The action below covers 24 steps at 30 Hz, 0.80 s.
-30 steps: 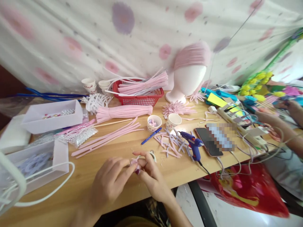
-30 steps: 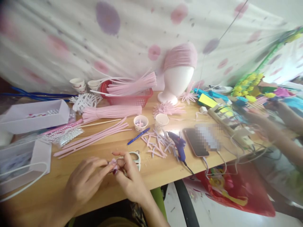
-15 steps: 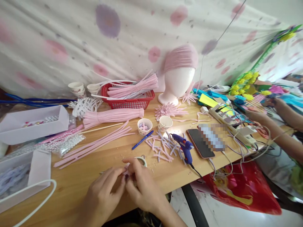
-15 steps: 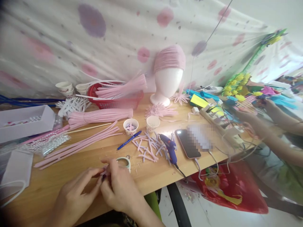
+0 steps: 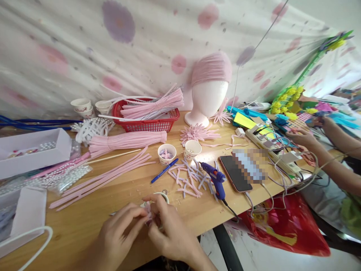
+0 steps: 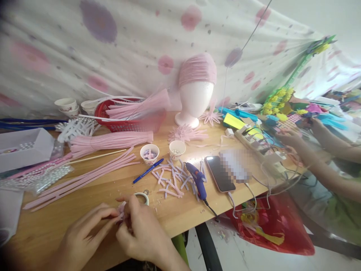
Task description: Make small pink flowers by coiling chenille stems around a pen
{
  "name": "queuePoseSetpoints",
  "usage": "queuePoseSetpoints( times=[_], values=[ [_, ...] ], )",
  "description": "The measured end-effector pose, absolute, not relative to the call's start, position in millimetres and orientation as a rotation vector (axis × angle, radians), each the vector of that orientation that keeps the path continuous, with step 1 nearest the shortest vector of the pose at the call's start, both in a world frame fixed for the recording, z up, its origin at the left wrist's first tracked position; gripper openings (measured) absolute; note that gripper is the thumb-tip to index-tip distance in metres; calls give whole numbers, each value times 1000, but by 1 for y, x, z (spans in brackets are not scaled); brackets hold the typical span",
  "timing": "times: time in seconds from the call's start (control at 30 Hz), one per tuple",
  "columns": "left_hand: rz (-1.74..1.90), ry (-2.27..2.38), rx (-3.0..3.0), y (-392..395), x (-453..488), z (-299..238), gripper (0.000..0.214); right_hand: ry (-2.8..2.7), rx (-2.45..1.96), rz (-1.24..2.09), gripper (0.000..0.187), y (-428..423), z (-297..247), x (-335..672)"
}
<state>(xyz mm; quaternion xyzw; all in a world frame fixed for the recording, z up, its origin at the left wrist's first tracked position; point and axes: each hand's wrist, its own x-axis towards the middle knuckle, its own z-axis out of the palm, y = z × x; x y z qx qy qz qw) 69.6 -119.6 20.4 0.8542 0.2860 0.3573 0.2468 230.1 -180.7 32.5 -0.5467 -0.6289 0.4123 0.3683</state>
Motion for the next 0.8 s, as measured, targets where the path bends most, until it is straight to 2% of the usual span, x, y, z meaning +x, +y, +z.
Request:
queuePoseSetpoints(
  times=[0.23, 0.53, 0.8],
  values=[
    [785, 902, 2411, -119, 69, 6, 18, -1634, -1441, 924, 48, -176, 27, 230],
    [897, 826, 2600, -117, 73, 2, 17, -1150, -1430, 1122, 16, -177, 22, 216],
    [942, 794, 2482, -120, 80, 16, 13, -1035, -1407, 1165, 21, -174, 18, 211]
  ],
)
